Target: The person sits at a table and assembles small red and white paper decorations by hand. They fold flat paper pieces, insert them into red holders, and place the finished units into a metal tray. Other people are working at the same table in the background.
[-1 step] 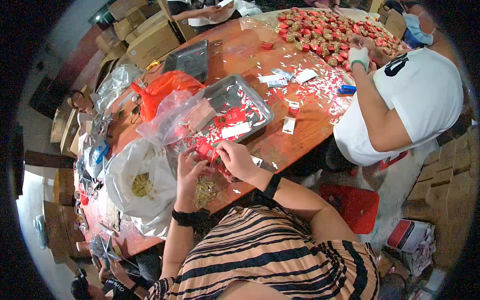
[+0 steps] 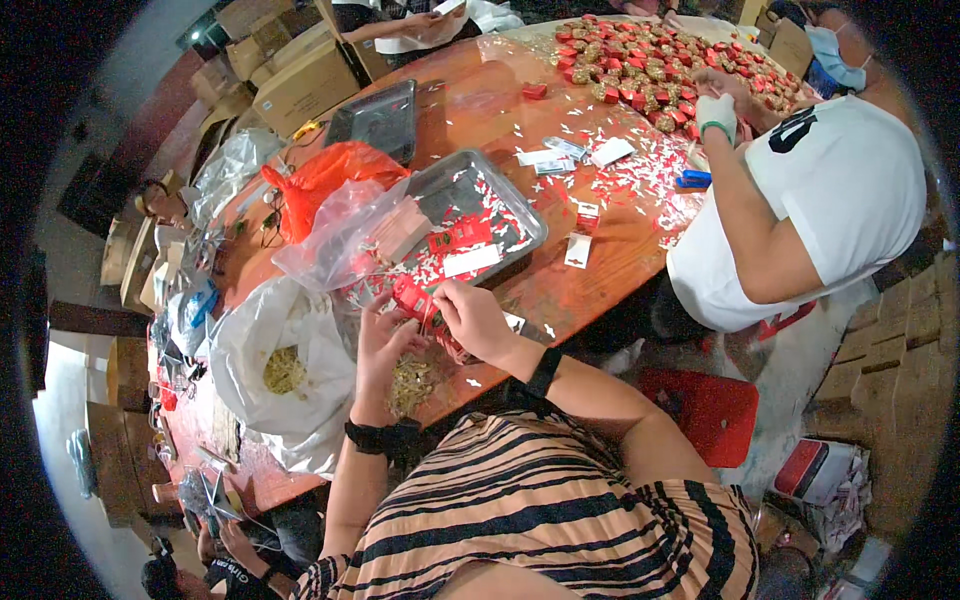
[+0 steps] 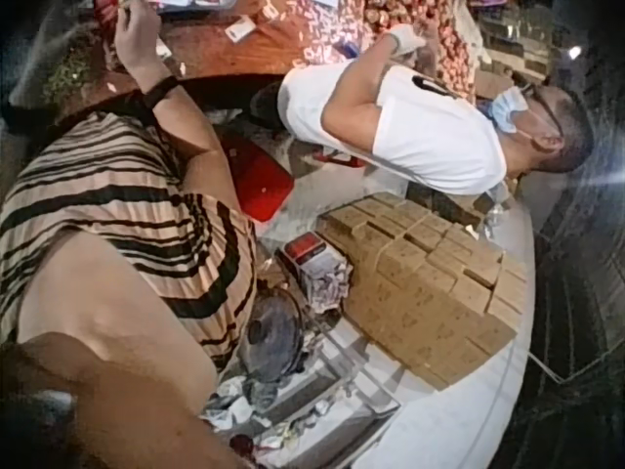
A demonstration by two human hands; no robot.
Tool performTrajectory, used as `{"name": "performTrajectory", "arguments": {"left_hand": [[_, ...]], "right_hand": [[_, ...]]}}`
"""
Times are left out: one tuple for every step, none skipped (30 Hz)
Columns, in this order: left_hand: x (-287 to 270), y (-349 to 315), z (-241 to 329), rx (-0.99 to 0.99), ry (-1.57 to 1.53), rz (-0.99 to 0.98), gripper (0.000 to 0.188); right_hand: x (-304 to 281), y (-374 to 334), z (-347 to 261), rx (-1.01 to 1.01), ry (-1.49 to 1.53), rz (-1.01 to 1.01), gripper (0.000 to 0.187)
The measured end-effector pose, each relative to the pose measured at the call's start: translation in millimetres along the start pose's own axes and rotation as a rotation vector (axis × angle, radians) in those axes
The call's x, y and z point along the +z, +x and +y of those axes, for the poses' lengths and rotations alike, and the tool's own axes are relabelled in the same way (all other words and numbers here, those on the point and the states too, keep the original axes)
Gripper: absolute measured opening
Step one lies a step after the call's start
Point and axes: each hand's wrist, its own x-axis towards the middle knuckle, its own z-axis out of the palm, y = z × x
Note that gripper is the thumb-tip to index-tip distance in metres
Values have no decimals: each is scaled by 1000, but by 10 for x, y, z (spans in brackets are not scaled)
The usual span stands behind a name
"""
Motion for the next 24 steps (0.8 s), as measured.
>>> {"name": "performTrajectory", "arguments": {"left_hand": [[16,-3,-10,25,167,-11,58],[30,-3,-29,50,333,-22,64],[36,-2,-53,74,500,-34,69],[40,5,-92,185,568,-33,67],[31,-8,-108,185,592,-33,59],[29,-25,-111,186,616,-34,51],[30,-35,-98,190,643,-33,43],[31,-50,-86,194,669,-33,34],[31,-69,-78,199,695,-34,27],[40,-55,-56,213,719,-36,19],[46,-47,-42,227,744,-39,13],[-41,-20,-143,227,767,-10,19],[-44,-8,-113,183,725,-25,21],[-29,-8,-54,139,683,-44,23],[0,-11,-2,93,642,-63,27],[60,-24,25,27,546,-44,37],[64,-27,13,15,554,-35,38],[64,-18,-16,2,562,-26,40],[49,-10,-63,-12,570,-17,41],[-4,15,-158,81,617,-60,44],[-43,58,-256,86,608,-78,43],[-82,84,-380,84,596,-94,43],[-84,98,-453,80,585,-114,42],[-59,102,-518,82,510,-104,31]], "right_hand": [[16,0,12,-64,-66,23,9],[25,0,16,-128,-131,46,9],[31,-13,5,-160,-178,23,9],[27,-25,-21,-193,-228,-1,9],[23,-34,-38,-227,-278,-24,9],[21,-49,-10,-259,-323,-43,11],[0,-20,-19,-307,-298,-53,12],[-29,14,-42,-355,-274,-63,13],[-55,40,-50,-402,-250,-73,14],[-83,39,-72,-309,-237,-120,20],[-121,60,-92,-312,-231,-126,22],[-166,87,-121,-315,-225,-132,23],[-228,112,-138,-316,-226,-134,25],[-222,75,-36,-277,-207,-227,25],[-239,49,54,-318,-181,-248,19],[-211,-21,180,-141,-68,-376,21],[-182,-59,203,38,57,-502,25],[-198,-100,223,95,70,-535,24],[-219,-115,180,154,85,-567,23],[-195,-149,205,82,107,-513,19],[-212,-143,239,101,98,-528,17],[-234,-149,254,127,90,-548,15],[-265,-163,265,156,84,-565,14],[-273,-160,361,125,70,-569,15]]}}
